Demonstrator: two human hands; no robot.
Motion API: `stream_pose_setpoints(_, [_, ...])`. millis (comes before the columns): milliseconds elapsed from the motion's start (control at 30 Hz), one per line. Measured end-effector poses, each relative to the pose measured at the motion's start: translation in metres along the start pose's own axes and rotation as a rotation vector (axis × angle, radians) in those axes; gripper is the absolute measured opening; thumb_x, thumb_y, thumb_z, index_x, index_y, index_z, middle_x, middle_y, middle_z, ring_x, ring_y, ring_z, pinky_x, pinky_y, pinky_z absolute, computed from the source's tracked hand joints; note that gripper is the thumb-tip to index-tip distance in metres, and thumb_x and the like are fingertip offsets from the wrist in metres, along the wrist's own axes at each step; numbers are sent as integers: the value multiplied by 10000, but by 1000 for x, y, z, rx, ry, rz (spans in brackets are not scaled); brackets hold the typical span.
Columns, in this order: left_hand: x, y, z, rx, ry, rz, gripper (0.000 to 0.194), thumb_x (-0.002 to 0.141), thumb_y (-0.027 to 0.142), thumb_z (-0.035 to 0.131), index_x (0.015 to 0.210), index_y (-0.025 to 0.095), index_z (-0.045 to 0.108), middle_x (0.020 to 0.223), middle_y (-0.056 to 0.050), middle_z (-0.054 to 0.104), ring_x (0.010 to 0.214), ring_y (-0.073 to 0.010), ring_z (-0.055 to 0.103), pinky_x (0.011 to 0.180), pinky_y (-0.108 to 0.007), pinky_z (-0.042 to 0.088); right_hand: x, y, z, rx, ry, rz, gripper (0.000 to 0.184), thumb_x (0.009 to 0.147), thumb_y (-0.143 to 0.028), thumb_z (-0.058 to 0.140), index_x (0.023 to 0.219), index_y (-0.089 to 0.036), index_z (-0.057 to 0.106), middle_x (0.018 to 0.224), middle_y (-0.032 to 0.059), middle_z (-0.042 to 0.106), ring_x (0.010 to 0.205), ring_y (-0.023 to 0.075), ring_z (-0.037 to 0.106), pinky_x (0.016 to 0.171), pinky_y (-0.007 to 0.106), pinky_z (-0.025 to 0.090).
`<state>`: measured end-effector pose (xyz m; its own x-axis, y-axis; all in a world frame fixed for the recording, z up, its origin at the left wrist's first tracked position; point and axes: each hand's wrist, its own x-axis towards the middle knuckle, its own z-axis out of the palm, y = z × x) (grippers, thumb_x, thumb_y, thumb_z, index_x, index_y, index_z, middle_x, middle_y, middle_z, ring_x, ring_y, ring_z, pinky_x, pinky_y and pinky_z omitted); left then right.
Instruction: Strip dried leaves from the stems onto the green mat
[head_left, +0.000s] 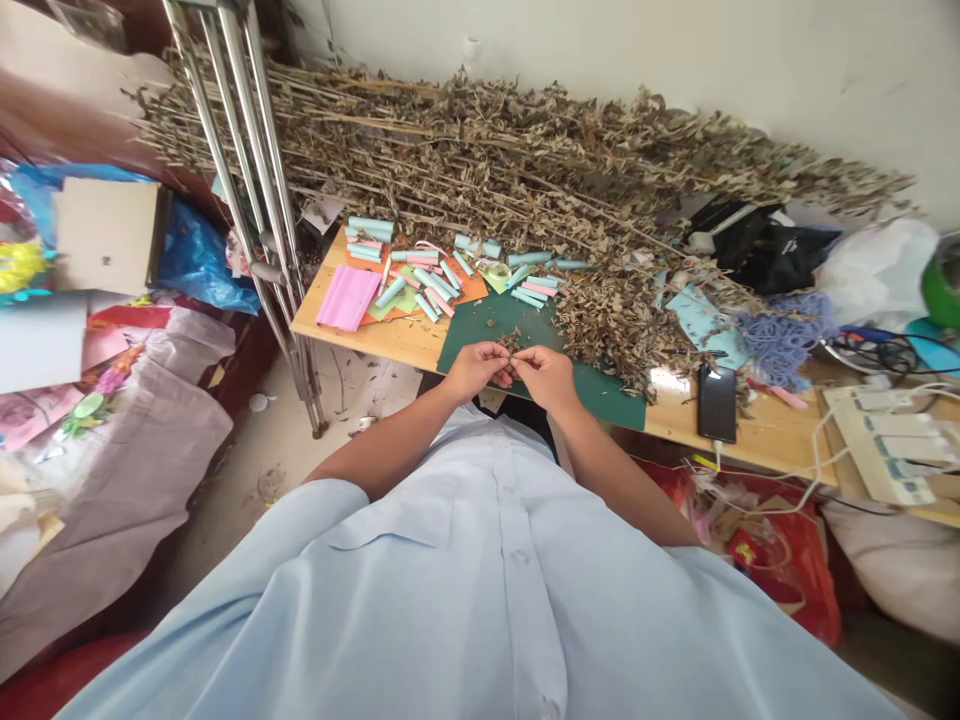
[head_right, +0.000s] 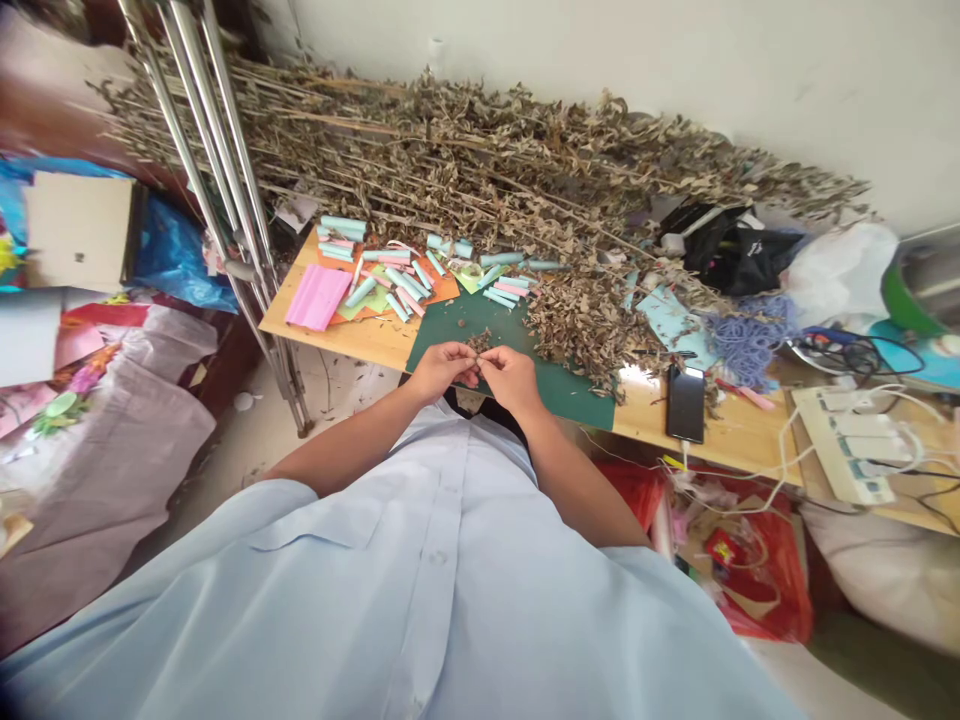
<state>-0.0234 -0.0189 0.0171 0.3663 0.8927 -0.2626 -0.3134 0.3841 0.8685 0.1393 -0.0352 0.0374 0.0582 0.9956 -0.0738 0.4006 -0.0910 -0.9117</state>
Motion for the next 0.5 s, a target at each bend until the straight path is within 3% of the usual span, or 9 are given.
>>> stream_pose_setpoints(167, [-1,-1,3,61,33,38,351,707,256,846,930,106,620,707,-13,684,601,-125,686,614,-243,570,2,0,3,103,33,104,160,735,-357,723,783,-210,763,695,37,743,648,212,704,641,333,594])
stream_pose_setpoints(500, [-3,-4,7,127,125,43,161,791,193,733,905,97,674,633,-6,669,539,-108,648,575,-232,558,4,4,3,233,3,169,166,699,-346,759,762,-192,758,663,28,725,615,183,685,570,287,572])
